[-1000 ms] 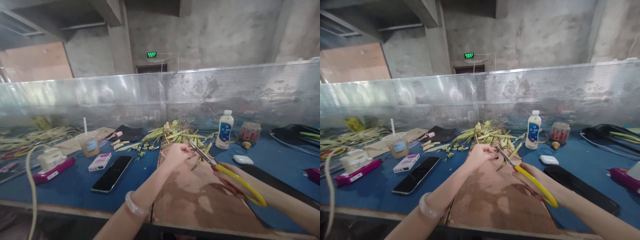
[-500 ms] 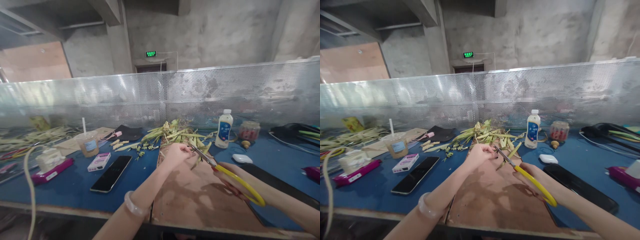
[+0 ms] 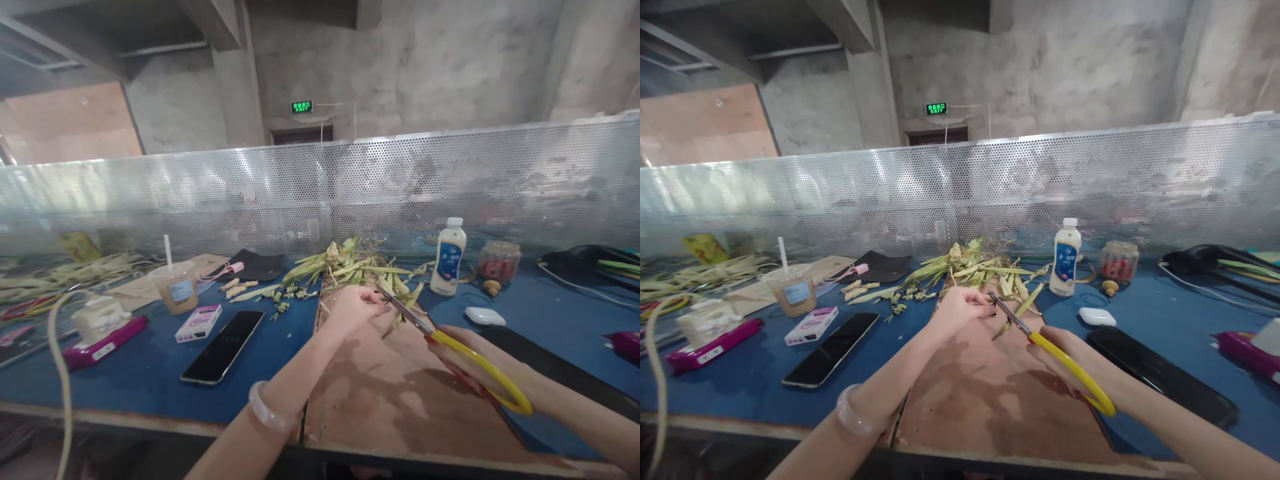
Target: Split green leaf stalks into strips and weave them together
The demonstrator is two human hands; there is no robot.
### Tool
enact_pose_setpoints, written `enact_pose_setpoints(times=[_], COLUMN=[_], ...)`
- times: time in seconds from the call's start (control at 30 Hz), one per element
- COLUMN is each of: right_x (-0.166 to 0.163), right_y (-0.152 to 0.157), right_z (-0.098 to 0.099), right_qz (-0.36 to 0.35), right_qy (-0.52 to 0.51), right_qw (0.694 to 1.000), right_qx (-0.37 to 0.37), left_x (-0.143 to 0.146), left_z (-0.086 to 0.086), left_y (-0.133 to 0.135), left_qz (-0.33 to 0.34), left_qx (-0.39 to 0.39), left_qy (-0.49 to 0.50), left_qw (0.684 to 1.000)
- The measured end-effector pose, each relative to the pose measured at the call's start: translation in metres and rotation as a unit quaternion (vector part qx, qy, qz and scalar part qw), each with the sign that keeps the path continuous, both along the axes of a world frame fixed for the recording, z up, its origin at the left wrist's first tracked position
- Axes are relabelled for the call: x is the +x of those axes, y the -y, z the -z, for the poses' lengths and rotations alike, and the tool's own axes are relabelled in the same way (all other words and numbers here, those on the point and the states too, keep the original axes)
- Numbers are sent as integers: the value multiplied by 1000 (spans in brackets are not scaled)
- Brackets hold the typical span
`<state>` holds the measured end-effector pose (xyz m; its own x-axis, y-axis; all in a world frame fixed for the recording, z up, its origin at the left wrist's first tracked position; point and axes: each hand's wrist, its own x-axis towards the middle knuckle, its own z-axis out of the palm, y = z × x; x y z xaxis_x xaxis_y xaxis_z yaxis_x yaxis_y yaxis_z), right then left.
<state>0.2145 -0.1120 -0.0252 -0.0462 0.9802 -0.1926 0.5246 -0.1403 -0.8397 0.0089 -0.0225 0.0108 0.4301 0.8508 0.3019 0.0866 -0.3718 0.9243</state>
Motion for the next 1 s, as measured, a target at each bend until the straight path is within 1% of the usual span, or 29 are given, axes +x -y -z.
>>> enact_pose_setpoints(times=[0.13, 0.3, 0.4, 0.57, 0.7, 0.83, 1.0], right_x=[-4, -1, 1, 0, -3, -7, -7], right_y=[2, -3, -5, -7, -4, 0, 1], right_z=[-4, 0, 2, 2, -3, -10, -11], right_qz=[2, 4, 2, 6, 3, -4, -5], right_qy=[9, 21, 33, 44, 60, 70, 55], right_qw=[1000, 1000, 999, 999, 998, 997, 998], right_qx=[14, 8, 18, 16, 15, 22, 24], left_x=[0, 0, 0, -1, -2, -1, -1], left_z=[4, 4, 3, 5, 7, 10, 13], left_y=[-4, -6, -5, -4, -6, -9, -10], left_qz=[10, 14, 15, 11, 2, 1, -7], left_qx=[8, 8, 8, 37, 61, 82, 97], left_qy=[-2, 1, -2, -33, -59, -63, -63], left_qw=[1000, 1000, 1000, 999, 996, 995, 993])
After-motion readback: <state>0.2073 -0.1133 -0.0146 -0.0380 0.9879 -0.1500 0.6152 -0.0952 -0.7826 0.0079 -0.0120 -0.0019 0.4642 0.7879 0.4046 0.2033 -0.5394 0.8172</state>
